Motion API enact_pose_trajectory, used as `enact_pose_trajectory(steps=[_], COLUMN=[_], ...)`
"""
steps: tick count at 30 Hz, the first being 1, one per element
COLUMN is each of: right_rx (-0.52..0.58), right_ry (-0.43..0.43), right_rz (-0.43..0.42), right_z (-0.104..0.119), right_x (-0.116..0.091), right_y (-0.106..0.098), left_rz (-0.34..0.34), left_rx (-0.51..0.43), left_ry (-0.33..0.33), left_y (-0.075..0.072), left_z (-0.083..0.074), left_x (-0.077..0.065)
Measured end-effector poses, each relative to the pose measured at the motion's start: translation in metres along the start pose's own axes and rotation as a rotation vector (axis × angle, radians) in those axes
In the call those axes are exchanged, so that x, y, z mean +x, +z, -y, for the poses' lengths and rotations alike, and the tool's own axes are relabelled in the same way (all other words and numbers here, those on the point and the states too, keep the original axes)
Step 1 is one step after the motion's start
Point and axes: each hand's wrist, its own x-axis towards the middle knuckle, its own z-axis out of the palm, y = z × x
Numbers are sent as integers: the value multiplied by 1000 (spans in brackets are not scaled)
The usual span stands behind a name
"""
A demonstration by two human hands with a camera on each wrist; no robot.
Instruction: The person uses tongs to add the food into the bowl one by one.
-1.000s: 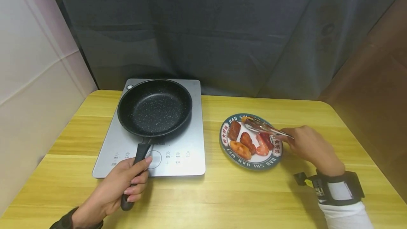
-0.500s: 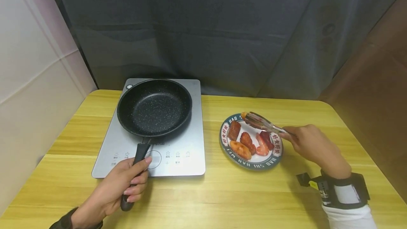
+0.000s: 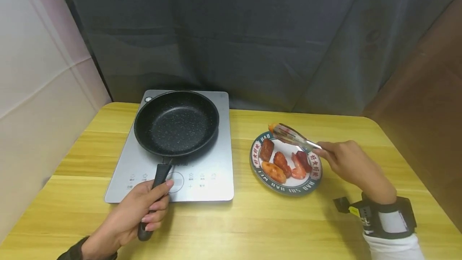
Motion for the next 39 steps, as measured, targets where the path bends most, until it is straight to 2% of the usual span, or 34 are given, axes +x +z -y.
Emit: enact_pose_trajectory(steps=[4,10,19,25,33,39], right_rx=[4,35,93,122,117,110], right_ry=[-9,18,-57,-35,-107,-138], right_rz=[-14,23,-16,52,40,63], right_z=[8,25,45,63,81,93], right_x=[7,18,42,62,83,98], right_y=[-5,-13,-11,-18,-19,-17], left_rz=[3,2,-1,4,-12,-16], left_rx=[-4,-27,-39,-44,-42,-38], left_ry=[7,10,-3,1,-3,5], left_y=[1,1,2,3,4,5], left_z=[0,-1,-3,-3,-3,-3], left_x=[-1,-1,-2,-2,-2,-1])
